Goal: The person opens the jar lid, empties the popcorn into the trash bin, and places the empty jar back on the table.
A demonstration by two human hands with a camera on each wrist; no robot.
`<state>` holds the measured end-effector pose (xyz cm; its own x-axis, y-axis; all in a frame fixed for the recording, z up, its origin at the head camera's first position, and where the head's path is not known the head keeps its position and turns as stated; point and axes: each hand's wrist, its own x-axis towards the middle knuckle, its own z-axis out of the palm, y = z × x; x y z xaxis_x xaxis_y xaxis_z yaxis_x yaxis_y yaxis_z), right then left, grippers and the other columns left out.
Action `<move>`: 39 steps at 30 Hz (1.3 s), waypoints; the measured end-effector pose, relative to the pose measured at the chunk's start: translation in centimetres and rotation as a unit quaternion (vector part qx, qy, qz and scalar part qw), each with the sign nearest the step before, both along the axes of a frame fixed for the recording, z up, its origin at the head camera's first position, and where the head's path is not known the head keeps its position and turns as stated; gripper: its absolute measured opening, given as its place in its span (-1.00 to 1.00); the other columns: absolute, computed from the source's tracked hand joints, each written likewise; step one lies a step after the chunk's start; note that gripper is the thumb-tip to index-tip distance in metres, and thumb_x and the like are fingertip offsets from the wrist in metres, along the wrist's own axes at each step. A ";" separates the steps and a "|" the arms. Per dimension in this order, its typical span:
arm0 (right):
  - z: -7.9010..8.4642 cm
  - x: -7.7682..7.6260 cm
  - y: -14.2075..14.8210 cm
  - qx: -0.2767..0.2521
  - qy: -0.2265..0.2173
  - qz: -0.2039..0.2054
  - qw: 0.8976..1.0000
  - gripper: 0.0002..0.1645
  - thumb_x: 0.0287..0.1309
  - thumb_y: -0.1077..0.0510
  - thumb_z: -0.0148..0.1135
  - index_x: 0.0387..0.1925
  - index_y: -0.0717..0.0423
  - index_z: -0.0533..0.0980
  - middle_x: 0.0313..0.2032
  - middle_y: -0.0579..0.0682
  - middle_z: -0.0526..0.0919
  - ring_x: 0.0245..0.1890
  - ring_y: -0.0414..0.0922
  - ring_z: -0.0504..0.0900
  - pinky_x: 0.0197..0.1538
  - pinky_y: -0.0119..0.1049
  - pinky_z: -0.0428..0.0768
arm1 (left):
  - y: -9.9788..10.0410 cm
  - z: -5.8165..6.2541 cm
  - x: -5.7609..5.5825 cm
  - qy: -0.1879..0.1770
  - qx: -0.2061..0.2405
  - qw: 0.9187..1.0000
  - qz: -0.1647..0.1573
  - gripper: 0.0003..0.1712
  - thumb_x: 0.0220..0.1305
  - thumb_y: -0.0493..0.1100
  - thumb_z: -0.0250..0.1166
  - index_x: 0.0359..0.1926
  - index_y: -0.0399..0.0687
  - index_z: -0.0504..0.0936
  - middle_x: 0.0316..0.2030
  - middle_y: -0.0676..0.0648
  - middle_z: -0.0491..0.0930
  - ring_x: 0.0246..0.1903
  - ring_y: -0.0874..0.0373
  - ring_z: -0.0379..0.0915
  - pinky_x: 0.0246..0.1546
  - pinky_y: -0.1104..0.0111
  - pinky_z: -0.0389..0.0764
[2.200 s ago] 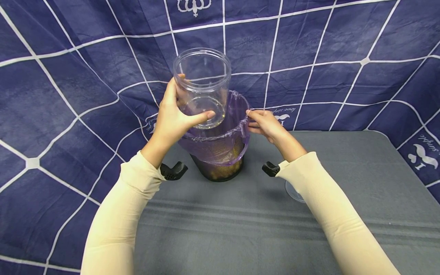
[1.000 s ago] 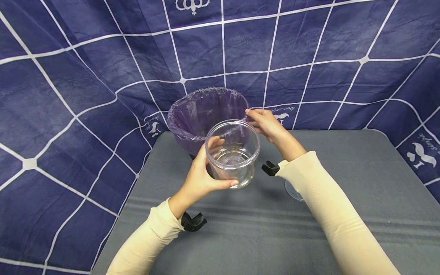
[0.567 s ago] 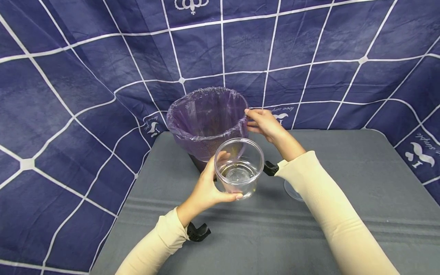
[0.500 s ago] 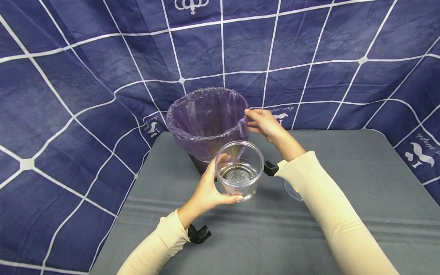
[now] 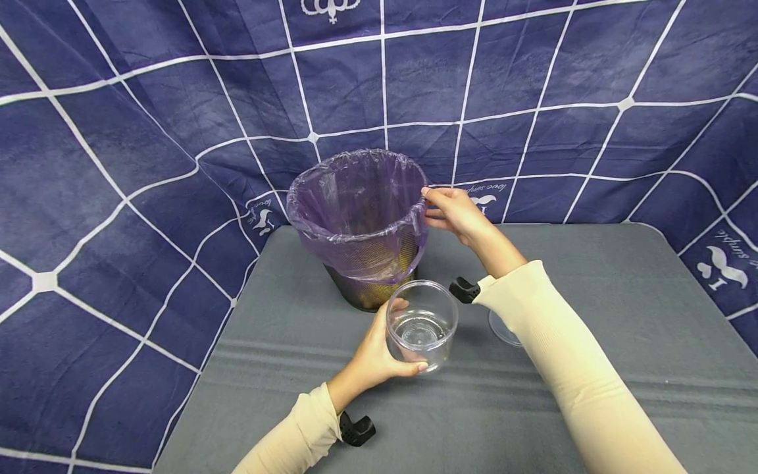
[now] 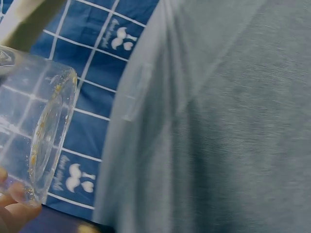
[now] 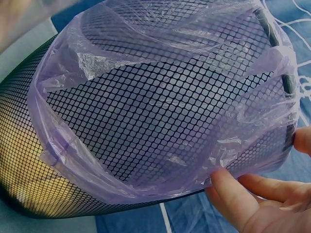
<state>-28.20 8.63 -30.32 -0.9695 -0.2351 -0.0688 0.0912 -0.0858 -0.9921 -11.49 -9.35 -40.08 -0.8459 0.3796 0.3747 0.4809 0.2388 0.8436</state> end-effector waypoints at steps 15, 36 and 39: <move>-0.1 0.0 -0.1 -0.008 0.000 0.000 1.000 -0.43 0.24 0.09 -0.02 0.05 0.53 0.24 -0.21 0.04 0.42 -0.23 -0.12 0.52 -0.05 -0.29 0.47 | -0.2 -8.1 -1.0 -0.037 -0.053 0.997 0.030 0.17 -0.42 -0.02 0.57 0.24 -0.05 0.08 0.13 -0.05 0.25 0.10 0.08 0.24 0.11 0.22 0.24; -0.2 0.1 0.0 -0.015 0.007 -0.001 1.000 -0.48 0.24 0.09 -0.02 -0.01 0.52 0.28 -0.21 0.08 0.44 -0.30 -0.17 0.54 -0.07 -0.28 0.48 | -0.5 -9.9 -0.9 -0.053 -0.086 0.994 0.041 0.25 -0.48 0.06 0.58 0.24 -0.10 0.04 0.14 -0.08 0.24 0.13 0.08 0.19 0.13 0.19 0.20; -0.2 0.1 -0.1 -0.007 0.011 -0.001 1.000 -0.45 0.24 0.08 -0.02 0.02 0.52 0.27 -0.18 0.10 0.45 -0.26 -0.15 0.55 -0.09 -0.28 0.50 | -0.6 -10.0 -1.0 -0.055 -0.088 0.994 0.033 0.29 -0.50 0.06 0.58 0.26 -0.09 0.01 0.16 -0.07 0.22 0.14 0.07 0.17 0.14 0.19 0.19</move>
<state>-28.15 8.58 -30.50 -0.9715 -0.2330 -0.0431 0.0681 -0.1006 -0.9926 -12.54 -9.93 -50.13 -0.9035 0.3729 0.2113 0.3662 0.4153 0.8328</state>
